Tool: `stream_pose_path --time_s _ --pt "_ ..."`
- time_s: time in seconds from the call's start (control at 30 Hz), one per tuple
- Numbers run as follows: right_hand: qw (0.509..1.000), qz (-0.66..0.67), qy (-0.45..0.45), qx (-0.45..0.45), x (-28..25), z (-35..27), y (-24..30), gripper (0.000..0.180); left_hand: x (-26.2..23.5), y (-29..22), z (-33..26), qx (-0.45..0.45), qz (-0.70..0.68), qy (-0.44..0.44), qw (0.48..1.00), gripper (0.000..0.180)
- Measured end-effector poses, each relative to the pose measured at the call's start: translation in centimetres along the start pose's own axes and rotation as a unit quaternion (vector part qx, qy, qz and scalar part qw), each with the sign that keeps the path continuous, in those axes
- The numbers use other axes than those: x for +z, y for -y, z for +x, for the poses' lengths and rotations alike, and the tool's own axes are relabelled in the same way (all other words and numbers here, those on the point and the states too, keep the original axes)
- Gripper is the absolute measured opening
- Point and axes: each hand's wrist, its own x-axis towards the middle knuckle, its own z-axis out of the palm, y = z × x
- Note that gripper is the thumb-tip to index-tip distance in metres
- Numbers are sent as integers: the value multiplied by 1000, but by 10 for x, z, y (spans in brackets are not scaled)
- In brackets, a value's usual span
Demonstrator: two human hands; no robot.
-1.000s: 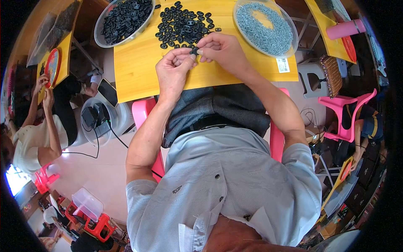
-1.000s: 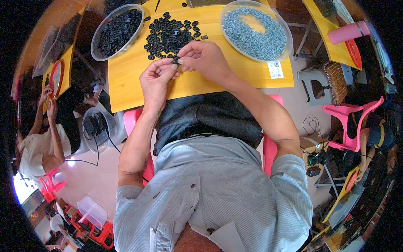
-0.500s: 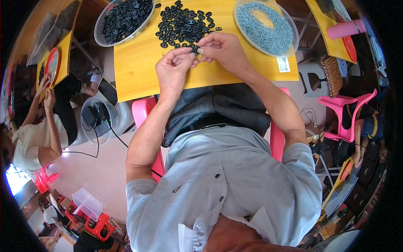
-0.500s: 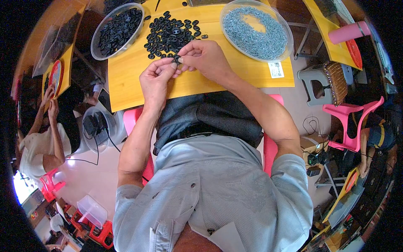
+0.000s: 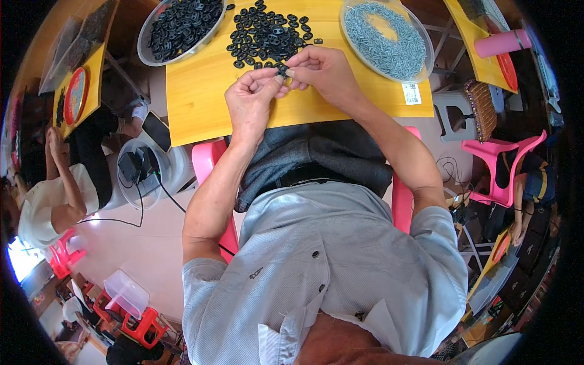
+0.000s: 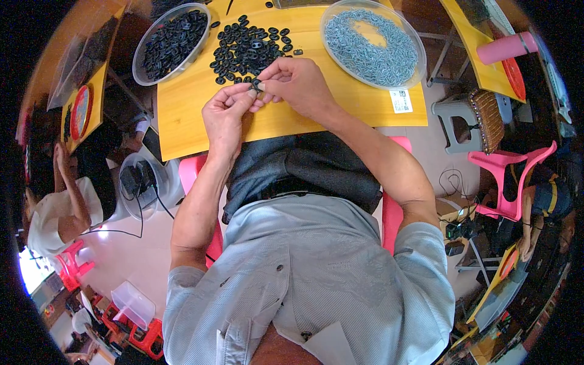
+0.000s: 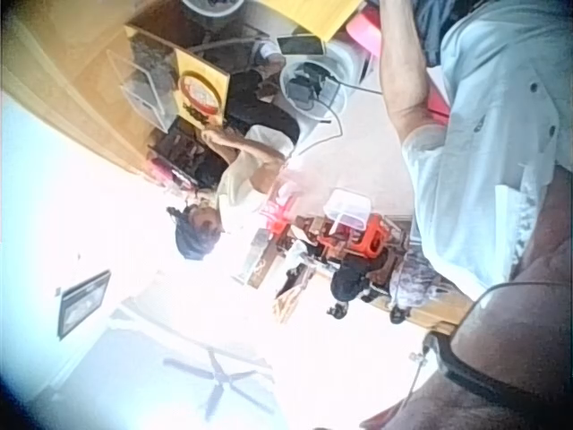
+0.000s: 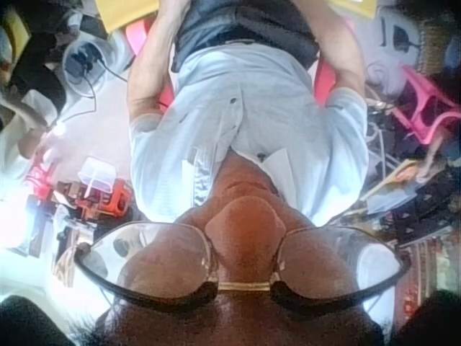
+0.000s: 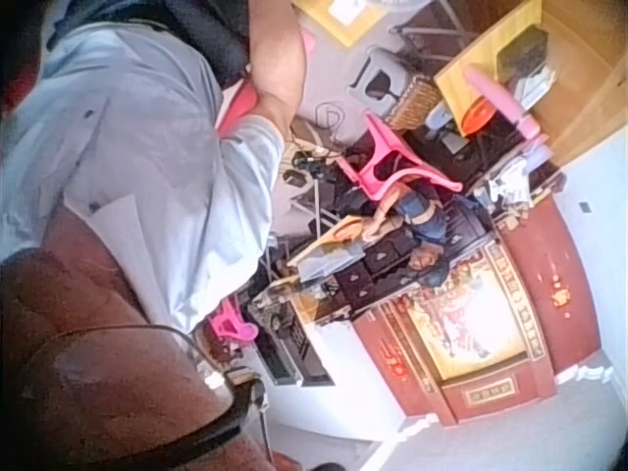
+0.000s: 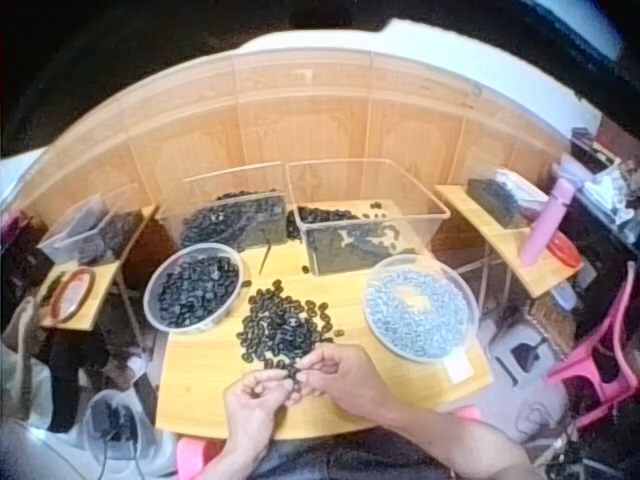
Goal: The person assembles plastic clips by picking up metal pins from a dish and inserting them into the plastic parts by hand.
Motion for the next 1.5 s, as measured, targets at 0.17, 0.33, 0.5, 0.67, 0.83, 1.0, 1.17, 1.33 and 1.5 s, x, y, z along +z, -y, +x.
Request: stream_pose_path --time_s 0.17,0.33,0.5,0.67,0.83,1.0,1.17,1.33,1.5 --pt "999 -37 -9 -4 -2 0 0 13 0 -1 0 -2 -3 4 1000 13" --pt "999 -35 -13 -9 1 -1 -1 13 -2 2 2 7 -4 9 1000 14" --pt "1000 -8 -10 0 2 -2 1 12 -1 0 2 12 2 9 1000 13" --pt "1000 6 0 -6 2 -1 -3 11 0 2 1 8 6 9 1000 13" --pt "999 8 33 10 -6 -3 5 13 -1 10 1 44 10 55 997 15" --pt "995 -2 72 72 -17 -7 14 14 -4 8 -4 96 252 118 956 26" --pt "991 -41 95 88 -19 -6 14 13 -2 2 -2 174 320 127 922 32" --pt "993 -43 77 75 -12 -3 14 13 -1 -5 -3 213 378 108 894 33" --pt "994 -60 63 67 -9 -7 8 11 -6 -6 -4 264 412 128 863 25"
